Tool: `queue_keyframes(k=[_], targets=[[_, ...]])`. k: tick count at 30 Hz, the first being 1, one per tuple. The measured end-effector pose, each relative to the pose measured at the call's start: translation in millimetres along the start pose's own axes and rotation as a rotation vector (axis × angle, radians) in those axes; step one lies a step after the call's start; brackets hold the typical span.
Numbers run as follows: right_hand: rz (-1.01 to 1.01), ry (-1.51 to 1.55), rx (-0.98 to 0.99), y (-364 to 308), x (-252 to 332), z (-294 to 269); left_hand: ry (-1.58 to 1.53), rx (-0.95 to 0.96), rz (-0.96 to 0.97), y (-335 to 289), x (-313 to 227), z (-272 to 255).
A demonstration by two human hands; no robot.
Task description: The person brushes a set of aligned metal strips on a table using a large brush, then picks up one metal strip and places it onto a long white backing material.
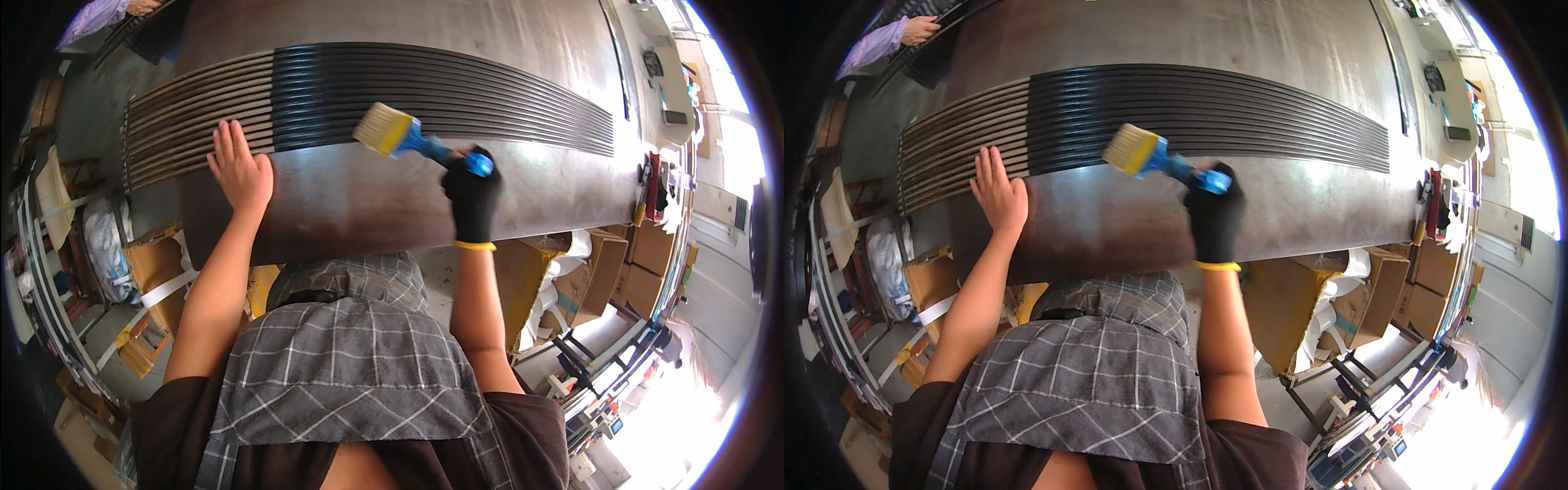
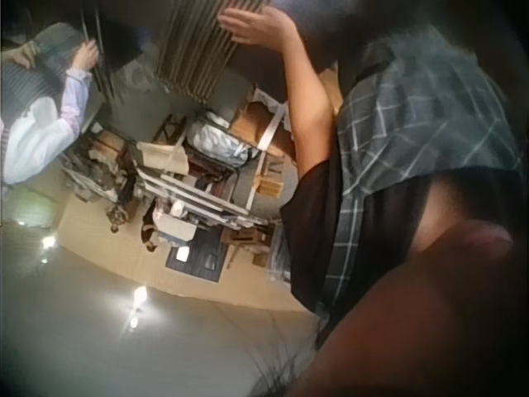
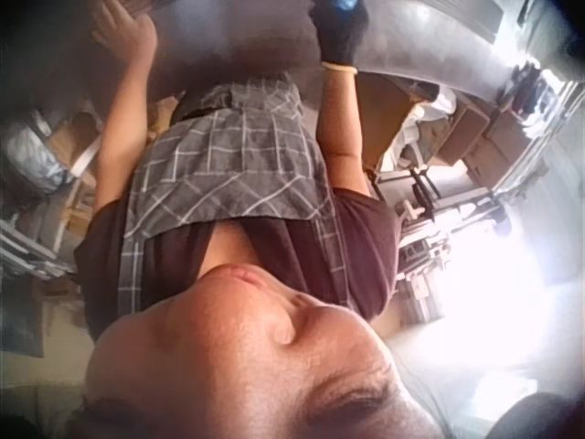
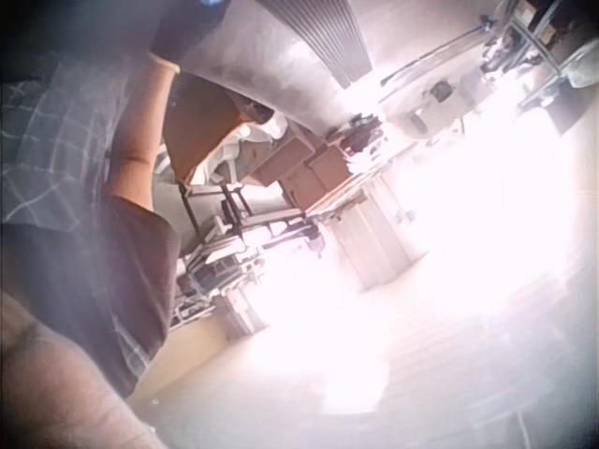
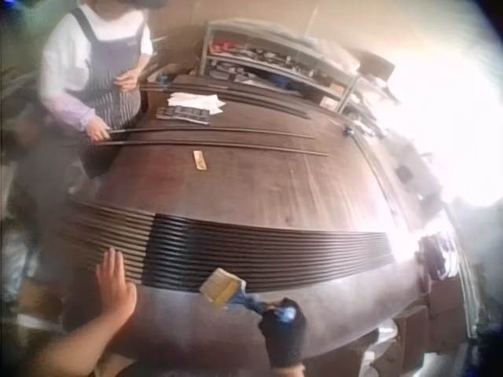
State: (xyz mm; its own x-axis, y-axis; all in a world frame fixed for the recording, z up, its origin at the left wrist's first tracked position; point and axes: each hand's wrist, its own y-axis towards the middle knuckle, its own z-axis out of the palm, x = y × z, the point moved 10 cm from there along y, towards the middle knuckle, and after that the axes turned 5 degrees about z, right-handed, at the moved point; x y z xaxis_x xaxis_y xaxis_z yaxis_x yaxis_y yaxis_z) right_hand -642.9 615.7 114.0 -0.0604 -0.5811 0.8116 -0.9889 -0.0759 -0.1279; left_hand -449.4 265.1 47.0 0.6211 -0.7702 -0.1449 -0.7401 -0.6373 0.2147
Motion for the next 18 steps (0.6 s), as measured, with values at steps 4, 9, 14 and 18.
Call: queue_keyframes(k=[4,9,14,18], targets=[[0.303,0.294,-0.244,5,-49,-104,-0.001,-0.054,0.004,-3,3,-2],[0.090,0.554,0.056,6,-7,-23,0.018,-0.019,0.028,1,-8,1],[0.296,0.432,-0.129,53,-97,-112,0.056,-0.051,0.061,-1,-7,5],[0.208,0.559,-0.370,103,-152,-252,-0.020,-0.037,0.106,-2,21,26]])
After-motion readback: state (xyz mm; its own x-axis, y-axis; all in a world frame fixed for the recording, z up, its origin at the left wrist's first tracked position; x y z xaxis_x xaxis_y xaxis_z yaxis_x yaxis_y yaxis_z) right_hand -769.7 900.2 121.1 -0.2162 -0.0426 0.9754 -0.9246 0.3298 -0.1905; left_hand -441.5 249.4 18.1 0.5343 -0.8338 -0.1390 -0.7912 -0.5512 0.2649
